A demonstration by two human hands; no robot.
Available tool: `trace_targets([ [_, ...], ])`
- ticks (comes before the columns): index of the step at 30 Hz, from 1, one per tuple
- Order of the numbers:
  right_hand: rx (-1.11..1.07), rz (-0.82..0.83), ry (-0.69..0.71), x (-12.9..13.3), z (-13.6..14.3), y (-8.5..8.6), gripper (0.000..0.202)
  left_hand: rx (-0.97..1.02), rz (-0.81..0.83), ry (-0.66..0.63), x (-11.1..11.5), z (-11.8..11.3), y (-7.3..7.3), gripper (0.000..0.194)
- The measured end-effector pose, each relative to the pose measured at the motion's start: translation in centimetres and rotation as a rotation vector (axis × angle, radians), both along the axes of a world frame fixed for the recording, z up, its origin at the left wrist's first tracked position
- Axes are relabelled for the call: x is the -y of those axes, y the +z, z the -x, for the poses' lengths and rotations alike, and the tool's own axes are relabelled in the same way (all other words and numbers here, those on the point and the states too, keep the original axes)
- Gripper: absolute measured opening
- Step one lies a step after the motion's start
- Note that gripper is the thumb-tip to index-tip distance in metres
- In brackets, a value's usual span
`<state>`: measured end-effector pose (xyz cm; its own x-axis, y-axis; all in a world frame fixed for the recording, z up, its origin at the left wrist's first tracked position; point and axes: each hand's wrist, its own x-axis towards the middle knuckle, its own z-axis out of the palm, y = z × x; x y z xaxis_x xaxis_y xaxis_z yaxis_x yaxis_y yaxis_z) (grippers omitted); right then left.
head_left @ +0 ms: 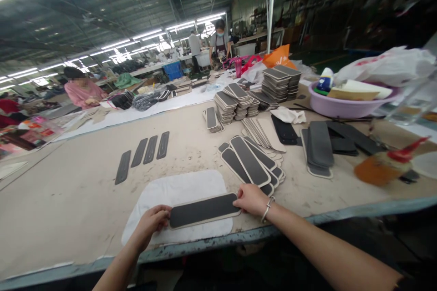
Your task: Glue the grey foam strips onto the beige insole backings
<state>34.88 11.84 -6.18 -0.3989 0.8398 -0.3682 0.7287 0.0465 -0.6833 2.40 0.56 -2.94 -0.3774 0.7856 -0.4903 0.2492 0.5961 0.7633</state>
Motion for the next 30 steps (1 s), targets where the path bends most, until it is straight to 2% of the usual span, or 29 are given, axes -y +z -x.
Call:
trace_targets([
  [2, 0.012, -0.004, 0.012, 0.0, 0.0, 0.3, 0.012, -0.003, -0.027, 0.023, 0.2, -0.1, 0.0, 0.03],
  [7, 0.033, -0.019, 0.052, 0.0, 0.1, 0.9, 0.011, -0.183, -0.047, -0.09, 0.6, -0.1, -0.5, 0.035],
  [14, 0.069, -0.034, 0.072, 0.0, 0.0, 1.0, 0.012, -0.398, -0.078, -0.114, 0.4, -0.2, -1.6, 0.013],
  [22, 0.086, -0.075, 0.091, -0.1, 0.0, 1.2, 0.008, -0.599, -0.032, -0.18, 0.2, -0.8, -1.1, 0.007],
  [30, 0.103, -0.097, 0.094, -0.2, 0.1, 1.0, 0.009, -0.652, 0.0, -0.213, -0.1, -0.9, -1.0, 0.006],
])
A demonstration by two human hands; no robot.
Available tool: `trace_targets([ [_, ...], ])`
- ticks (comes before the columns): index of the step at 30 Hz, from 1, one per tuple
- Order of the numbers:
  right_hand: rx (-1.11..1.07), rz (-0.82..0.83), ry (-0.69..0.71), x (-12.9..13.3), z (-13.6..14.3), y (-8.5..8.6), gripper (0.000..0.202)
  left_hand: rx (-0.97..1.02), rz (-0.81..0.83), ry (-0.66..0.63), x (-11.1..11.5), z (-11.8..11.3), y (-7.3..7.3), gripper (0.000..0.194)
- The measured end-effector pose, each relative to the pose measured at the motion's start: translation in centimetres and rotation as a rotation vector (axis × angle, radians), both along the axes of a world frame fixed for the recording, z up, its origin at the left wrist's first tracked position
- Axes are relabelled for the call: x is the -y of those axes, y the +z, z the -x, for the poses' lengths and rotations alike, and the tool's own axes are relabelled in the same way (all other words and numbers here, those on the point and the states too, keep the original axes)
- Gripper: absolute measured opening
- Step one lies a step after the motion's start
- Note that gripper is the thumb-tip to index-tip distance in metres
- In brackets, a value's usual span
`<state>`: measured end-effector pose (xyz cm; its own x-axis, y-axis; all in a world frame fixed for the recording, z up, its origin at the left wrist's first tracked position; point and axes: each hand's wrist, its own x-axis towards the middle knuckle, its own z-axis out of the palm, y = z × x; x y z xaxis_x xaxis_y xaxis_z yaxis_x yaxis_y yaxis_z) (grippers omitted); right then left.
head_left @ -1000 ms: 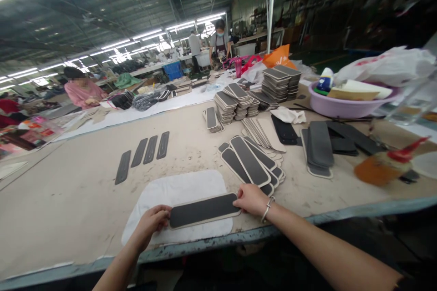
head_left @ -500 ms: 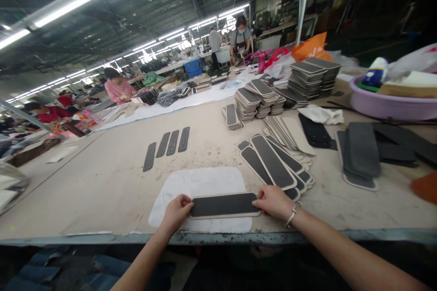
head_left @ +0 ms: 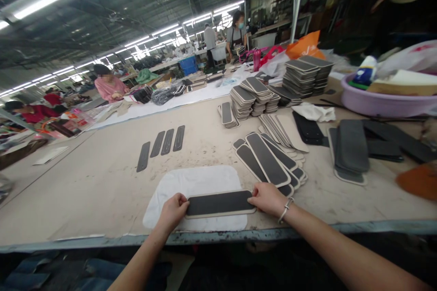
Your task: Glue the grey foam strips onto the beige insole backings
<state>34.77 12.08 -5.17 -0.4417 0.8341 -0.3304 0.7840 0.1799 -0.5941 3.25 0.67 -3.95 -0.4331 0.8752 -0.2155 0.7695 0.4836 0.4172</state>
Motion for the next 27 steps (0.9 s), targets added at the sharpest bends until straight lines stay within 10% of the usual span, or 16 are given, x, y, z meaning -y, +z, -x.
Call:
trace_targets([
  [27, -0.021, 0.018, -0.007, 0.0, 0.0, -0.4, 0.012, 0.164, 0.024, 0.036, -0.3, 0.8, -0.8, 0.005],
])
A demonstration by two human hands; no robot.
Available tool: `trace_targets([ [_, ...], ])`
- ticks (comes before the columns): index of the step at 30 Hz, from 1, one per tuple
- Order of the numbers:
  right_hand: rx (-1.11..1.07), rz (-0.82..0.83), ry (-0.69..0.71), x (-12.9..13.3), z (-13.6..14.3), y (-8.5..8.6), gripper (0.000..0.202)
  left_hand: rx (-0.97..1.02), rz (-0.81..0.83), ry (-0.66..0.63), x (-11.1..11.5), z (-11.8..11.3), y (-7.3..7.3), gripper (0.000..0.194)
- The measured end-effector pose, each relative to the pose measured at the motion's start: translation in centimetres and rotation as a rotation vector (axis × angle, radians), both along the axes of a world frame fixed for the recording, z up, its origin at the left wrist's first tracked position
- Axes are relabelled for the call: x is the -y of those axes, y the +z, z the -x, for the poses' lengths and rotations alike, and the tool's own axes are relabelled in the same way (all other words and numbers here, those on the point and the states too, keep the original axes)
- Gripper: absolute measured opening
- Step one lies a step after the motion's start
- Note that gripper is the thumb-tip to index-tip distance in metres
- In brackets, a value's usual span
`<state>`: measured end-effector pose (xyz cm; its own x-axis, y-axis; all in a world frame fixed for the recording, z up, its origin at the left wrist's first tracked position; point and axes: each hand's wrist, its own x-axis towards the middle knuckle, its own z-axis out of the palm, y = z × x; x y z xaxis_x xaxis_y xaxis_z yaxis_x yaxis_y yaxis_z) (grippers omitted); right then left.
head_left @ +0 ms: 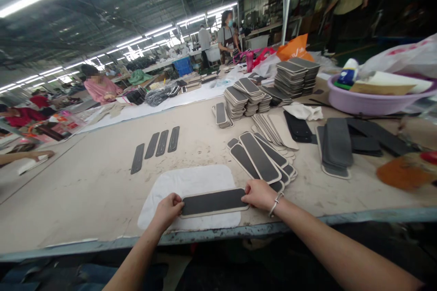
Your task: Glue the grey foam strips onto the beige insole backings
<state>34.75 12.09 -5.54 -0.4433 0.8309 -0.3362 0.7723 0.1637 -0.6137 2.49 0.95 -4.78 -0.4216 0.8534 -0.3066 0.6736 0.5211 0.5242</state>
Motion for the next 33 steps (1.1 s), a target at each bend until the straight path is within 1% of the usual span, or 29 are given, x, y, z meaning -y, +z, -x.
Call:
trace_targets([
  [7, 0.016, -0.05, 0.025, 0.0, 0.0, 0.1, 0.011, -0.075, -0.051, 0.003, 0.2, 0.2, -0.2, 0.006],
  [10, 0.023, -0.085, 0.038, 0.0, -0.1, 0.4, 0.012, -0.115, -0.114, 0.015, 1.0, -0.1, -0.1, 0.012],
  [13, 0.014, -0.116, 0.057, 0.1, -0.2, 0.5, 0.011, -0.124, -0.178, 0.003, 2.3, -0.6, 0.2, 0.016],
  [15, 0.004, -0.123, 0.066, 0.1, -0.2, 0.5, 0.011, -0.126, -0.257, -0.012, 3.2, -1.0, 0.2, 0.018],
  [19, 0.006, -0.123, 0.059, 0.2, -0.2, 0.4, 0.012, -0.198, -0.495, -0.077, 4.3, -1.5, -0.4, 0.022],
  [21, 0.014, -0.119, 0.05, 0.3, -0.2, 0.3, 0.013, -0.239, -0.544, -0.12, 4.4, -1.5, -0.8, 0.024],
  [24, 0.026, -0.109, 0.027, 0.3, -0.1, 0.2, 0.016, -0.284, -0.578, -0.17, 4.2, -1.2, -1.5, 0.023],
  [27, 0.039, -0.096, -0.002, 0.4, 0.0, 0.1, 0.019, -0.286, -0.594, -0.189, 3.9, -0.8, -1.9, 0.021],
  [33, 0.044, -0.072, -0.017, 0.3, 0.2, 0.3, 0.021, -0.262, -0.598, -0.191, 3.8, -0.8, -2.0, 0.022],
])
